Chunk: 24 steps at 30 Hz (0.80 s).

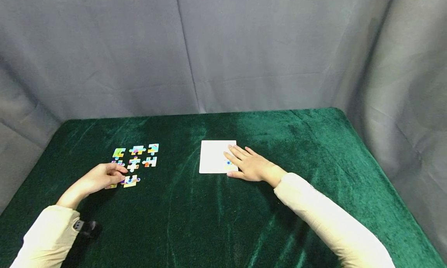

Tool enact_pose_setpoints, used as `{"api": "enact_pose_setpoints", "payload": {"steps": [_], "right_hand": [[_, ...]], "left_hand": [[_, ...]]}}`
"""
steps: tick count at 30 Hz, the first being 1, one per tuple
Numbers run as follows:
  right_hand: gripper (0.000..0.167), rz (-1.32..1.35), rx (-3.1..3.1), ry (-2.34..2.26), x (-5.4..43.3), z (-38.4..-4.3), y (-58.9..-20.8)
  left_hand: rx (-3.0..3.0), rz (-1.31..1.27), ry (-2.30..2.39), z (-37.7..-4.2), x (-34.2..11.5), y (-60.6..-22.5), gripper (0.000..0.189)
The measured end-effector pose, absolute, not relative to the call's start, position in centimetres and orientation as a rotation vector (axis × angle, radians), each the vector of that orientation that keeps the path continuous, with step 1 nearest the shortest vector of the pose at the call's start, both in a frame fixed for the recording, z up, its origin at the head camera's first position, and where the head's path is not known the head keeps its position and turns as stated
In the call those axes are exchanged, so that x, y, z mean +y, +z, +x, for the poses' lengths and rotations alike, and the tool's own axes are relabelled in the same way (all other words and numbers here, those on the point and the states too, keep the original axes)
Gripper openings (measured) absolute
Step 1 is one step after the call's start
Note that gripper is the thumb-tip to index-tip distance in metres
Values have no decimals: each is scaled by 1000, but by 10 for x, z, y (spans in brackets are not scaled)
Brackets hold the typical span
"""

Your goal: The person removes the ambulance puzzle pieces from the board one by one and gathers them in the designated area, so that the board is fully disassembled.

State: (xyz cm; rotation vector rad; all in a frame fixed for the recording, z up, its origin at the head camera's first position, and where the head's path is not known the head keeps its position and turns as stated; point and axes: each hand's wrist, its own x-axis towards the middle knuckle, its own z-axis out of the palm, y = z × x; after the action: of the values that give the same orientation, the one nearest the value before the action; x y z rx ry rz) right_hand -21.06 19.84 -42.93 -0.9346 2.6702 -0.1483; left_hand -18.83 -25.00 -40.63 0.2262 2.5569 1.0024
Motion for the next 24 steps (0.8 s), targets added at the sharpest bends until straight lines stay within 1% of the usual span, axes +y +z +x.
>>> {"api": "enact_pose_setpoints", "payload": {"steps": [4, 10, 24], "right_hand": [[72, -933, 2670, -152, 197, -211, -429], [73, -922, 2672, -146, 198, -211, -429], [74, -949, 2710, -167, 199, -211, -429]], "left_hand": [[2552, 201, 1033, -189, -244, -403, 29], [2551, 272, 1061, -194, -223, -397, 30], [2478, 467, 1146, -206, -145, -396, 24]]}}
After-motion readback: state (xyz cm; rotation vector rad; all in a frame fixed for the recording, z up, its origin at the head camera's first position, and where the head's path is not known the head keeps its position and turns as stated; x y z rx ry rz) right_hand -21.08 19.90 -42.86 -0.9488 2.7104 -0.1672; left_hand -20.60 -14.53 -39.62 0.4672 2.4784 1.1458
